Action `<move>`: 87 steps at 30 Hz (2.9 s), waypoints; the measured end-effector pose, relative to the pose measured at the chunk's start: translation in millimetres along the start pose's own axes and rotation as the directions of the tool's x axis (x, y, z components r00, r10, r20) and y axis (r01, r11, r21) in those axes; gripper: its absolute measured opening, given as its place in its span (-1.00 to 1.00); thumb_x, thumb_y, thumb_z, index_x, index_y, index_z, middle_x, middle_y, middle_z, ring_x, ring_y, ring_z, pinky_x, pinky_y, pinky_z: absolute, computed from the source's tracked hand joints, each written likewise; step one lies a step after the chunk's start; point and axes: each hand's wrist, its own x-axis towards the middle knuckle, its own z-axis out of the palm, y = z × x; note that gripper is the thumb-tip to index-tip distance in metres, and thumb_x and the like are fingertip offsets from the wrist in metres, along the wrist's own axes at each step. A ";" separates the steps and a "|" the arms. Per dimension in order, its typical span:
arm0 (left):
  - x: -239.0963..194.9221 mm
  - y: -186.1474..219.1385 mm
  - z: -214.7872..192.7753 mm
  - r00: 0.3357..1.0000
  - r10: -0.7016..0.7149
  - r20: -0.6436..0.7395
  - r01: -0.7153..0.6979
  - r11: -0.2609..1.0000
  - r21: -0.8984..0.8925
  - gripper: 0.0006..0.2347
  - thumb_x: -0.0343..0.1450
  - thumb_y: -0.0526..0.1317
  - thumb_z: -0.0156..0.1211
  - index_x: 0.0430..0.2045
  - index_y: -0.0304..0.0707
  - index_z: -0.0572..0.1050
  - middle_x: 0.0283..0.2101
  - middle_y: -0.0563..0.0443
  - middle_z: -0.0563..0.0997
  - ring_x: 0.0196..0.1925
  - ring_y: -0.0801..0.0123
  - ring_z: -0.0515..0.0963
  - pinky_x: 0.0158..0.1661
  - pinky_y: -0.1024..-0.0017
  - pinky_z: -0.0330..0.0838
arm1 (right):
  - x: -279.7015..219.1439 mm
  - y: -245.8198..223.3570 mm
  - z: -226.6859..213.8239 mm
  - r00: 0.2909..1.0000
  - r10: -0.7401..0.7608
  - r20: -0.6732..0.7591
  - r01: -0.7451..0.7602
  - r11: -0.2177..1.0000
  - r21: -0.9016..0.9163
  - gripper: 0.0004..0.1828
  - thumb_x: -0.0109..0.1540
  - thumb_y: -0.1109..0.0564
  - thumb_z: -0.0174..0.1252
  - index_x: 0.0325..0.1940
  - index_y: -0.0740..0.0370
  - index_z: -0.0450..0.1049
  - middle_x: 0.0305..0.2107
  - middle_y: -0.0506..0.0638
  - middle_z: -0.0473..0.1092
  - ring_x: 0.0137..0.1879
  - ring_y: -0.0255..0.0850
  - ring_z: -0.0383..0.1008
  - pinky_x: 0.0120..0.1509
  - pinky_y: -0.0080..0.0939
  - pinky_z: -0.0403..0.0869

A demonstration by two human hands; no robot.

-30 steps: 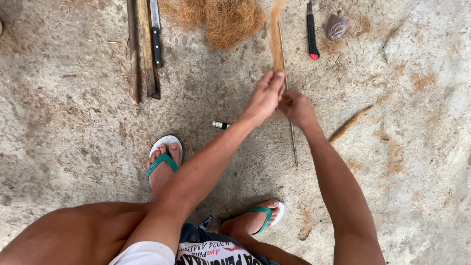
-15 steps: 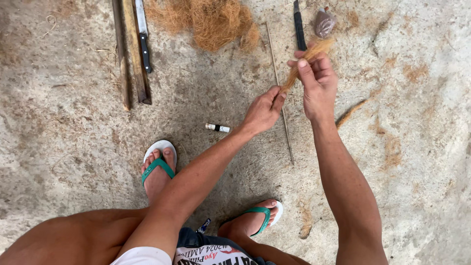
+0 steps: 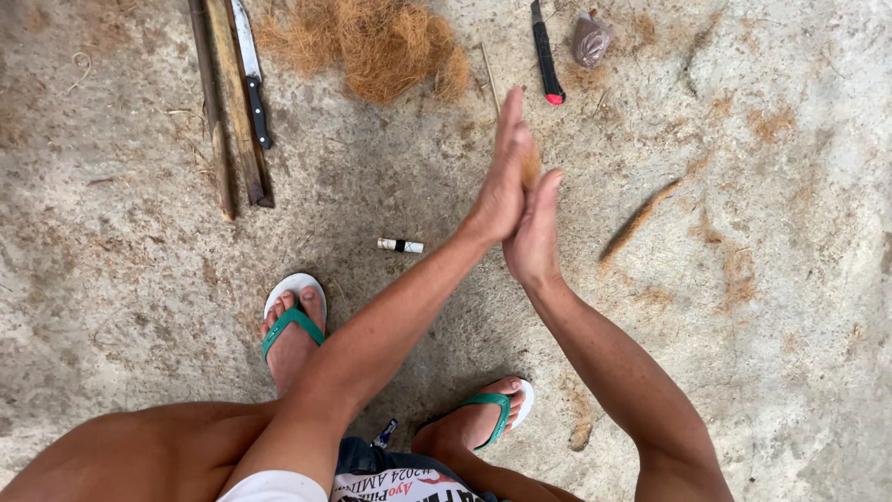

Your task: The person sits on a concrete floor and manually twists loose brown fibers into a continuous rope. They repeatedly pull small amounts of fiber from a pile, align them, and roll them between their palms to form a twisted strand. A thin wooden stick and a utility knife are visible on the floor nearby.

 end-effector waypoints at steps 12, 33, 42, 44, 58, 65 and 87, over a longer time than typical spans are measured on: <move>-51.9 -22.1 54.2 0.956 -0.193 0.223 0.181 0.981 0.072 -0.59 0.61 -0.08 -0.01 0.36 -0.20 0.32 0.15 -0.16 0.59 -0.25 0.33 0.64 -0.29 0.39 0.64 | 58.2 2.5 -101.7 0.894 -0.234 -0.383 0.255 0.967 0.006 0.15 0.27 -0.68 -0.46 0.66 0.19 -0.12 0.60 0.33 -0.18 0.72 0.18 -0.16 0.74 0.36 -0.12; 3.1 -10.6 17.4 1.000 0.010 0.020 -0.004 0.969 -0.249 -0.36 0.58 0.19 -0.38 0.55 -0.10 -0.17 0.64 -0.15 -0.16 0.66 -0.04 -0.02 0.55 -0.11 -0.13 | -16.9 6.9 -38.2 0.963 -0.266 0.038 0.263 0.905 -0.335 -0.36 0.52 -0.26 -0.30 0.52 0.18 0.22 0.49 0.20 0.12 0.60 0.11 0.14 0.63 0.16 0.20; -62.6 0.8 69.7 0.908 0.046 0.417 -0.116 0.982 0.146 -0.36 0.62 0.25 -0.63 0.56 -0.08 -0.27 0.66 -0.28 -0.34 0.71 0.03 -0.37 0.59 0.00 -0.34 | 28.9 -22.1 -88.3 0.865 -0.362 -0.348 0.355 0.931 -0.086 0.10 0.35 -0.63 -0.60 0.72 0.18 -0.26 0.66 0.25 -0.30 0.81 0.16 -0.30 0.85 0.27 -0.21; -62.6 2.0 72.9 0.911 0.017 0.413 -0.065 0.993 0.102 -0.45 0.67 0.14 -0.44 0.54 -0.10 -0.15 0.63 -0.34 -0.15 0.67 0.03 -0.16 0.58 0.00 -0.13 | 29.6 -19.3 -102.0 0.847 -0.368 -0.383 0.387 0.922 -0.030 0.12 0.33 -0.64 -0.56 0.73 0.18 -0.26 0.66 0.28 -0.31 0.80 0.16 -0.32 0.84 0.27 -0.23; -5.8 11.9 31.3 0.990 0.126 -0.069 -0.134 0.981 -0.137 -0.80 0.60 -0.29 0.12 0.09 -0.28 0.56 0.16 -0.07 0.65 0.20 0.33 0.65 0.26 0.41 0.57 | 9.7 3.3 -96.4 0.967 -0.253 -0.016 0.245 0.951 -0.190 -0.33 0.41 -0.16 0.15 0.47 0.30 0.27 0.21 0.22 0.44 0.22 -0.12 0.50 0.36 -0.03 0.49; 4.1 2.1 9.4 0.998 0.002 -0.067 -0.010 0.992 -0.126 -0.46 0.62 0.08 -0.19 0.48 -0.19 0.10 0.53 -0.18 0.20 0.60 0.12 0.17 0.53 0.05 0.05 | 1.2 16.5 -79.9 0.986 -0.160 -0.041 0.154 0.982 -0.107 -0.69 0.42 0.20 0.13 0.25 0.30 0.52 -0.10 0.12 0.59 -0.04 -0.17 0.58 0.10 -0.19 0.59; -42.1 -19.9 61.2 0.938 -0.344 0.053 0.345 0.938 -0.018 -0.81 0.56 -0.35 0.12 0.03 -0.26 0.59 -0.25 -0.06 0.69 -0.38 0.51 0.54 -0.39 0.54 0.47 | 29.5 12.2 -102.1 0.920 -0.109 -0.376 0.067 0.990 -0.124 0.03 0.33 -0.57 -0.47 0.60 0.24 0.02 0.53 0.29 -0.02 0.62 0.13 -0.02 0.63 0.28 0.04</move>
